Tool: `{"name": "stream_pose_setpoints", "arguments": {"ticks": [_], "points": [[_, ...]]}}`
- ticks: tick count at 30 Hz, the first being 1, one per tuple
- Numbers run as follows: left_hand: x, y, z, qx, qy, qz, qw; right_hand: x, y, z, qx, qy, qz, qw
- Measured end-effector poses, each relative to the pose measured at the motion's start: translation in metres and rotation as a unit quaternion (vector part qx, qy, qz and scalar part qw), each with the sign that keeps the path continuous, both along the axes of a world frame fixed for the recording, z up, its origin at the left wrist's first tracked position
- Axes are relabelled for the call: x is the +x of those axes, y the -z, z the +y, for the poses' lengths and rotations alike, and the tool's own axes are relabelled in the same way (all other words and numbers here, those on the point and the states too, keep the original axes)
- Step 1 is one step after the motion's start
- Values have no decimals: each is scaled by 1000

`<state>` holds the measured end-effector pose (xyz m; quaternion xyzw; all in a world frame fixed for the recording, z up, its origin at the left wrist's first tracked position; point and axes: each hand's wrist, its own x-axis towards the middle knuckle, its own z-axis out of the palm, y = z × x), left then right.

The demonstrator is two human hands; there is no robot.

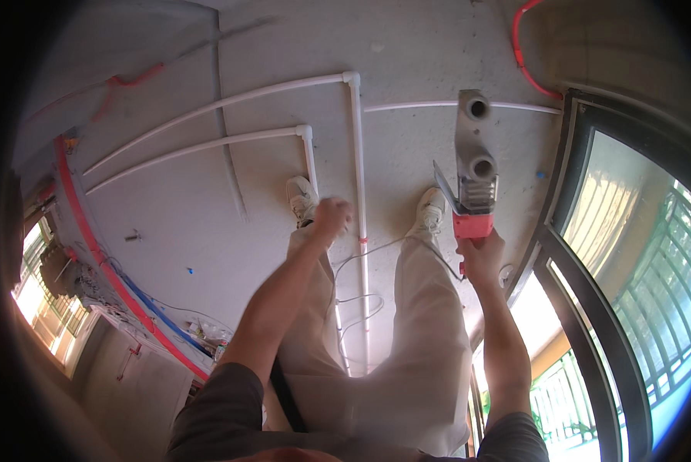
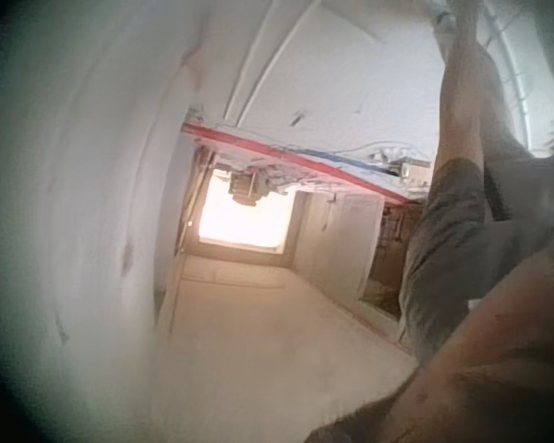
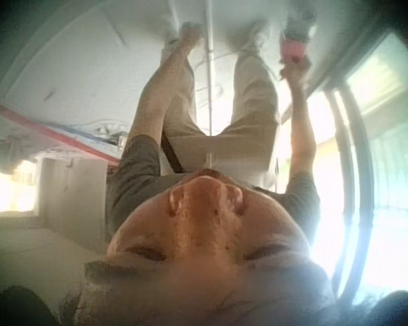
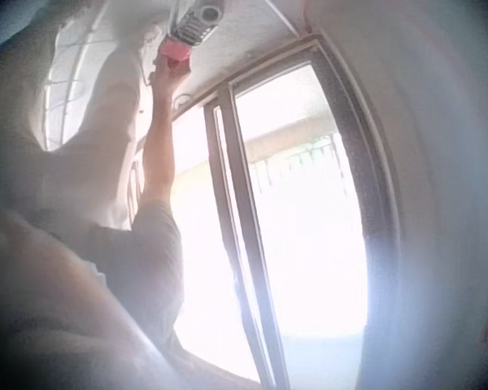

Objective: The person connects white PVC pipes using elbow joints and a pipe cutter. They measure and cut the pipes, then attach them to the existing framework on the floor.

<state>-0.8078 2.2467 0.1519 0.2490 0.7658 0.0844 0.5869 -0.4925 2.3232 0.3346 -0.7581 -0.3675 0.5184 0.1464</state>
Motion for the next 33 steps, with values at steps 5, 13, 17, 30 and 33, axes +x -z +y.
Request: {"name": "stream_pose_setpoints", "arguments": {"ticks": [5, 13, 17, 30, 33], "points": [[-39, 91, 97, 217, 163, 160, 949, -14, 71, 12, 38, -29, -3, 999], [24, 170, 217, 206, 447, 162, 855, -28, 226, 22, -51, 39, 202, 977], [11, 187, 224, 211, 499, 72, 837, -9, 261, 39, -67, 22, 173, 982], [-35, 215, 187, 199, 292, 24, 935, -66, 310, 54, -14, -2, 331, 943], [-62, 215, 185, 138, 112, 44, 983, -79, 313, 50, -6, -5, 341, 940]]}}
